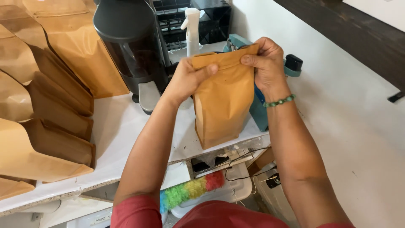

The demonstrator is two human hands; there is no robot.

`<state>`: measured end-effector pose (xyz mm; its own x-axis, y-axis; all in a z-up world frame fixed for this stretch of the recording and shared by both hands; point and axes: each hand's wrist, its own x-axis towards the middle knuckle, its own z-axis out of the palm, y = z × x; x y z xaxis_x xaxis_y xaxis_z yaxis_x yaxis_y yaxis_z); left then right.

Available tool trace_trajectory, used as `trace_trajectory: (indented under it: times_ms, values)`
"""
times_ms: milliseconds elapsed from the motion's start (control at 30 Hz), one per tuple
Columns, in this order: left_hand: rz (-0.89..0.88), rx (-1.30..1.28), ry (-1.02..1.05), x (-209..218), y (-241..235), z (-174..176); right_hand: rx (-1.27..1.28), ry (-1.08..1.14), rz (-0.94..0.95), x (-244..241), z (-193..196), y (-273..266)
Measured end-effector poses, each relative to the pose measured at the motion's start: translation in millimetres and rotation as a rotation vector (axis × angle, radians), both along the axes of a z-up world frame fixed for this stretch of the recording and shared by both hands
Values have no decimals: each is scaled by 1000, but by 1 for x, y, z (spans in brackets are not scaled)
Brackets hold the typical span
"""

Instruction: Sealing coffee bags using a heat sealer machine

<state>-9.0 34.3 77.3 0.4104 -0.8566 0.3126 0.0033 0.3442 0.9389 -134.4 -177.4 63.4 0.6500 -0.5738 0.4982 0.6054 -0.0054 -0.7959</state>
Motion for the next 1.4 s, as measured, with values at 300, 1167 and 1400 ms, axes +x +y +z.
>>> trace_trajectory:
  times_ms: [300, 1167, 1400]
  values:
    - [261, -267, -44, -1, -24, -18, -426, 15, -393, -7, -4, 31]
    - [666, 266, -762, 60, -39, -44, -419, 327, -178, -16, -46, 69]
    - [496, 199, -880, 40, -102, -32, -387, 281, -634, -36, -90, 47]
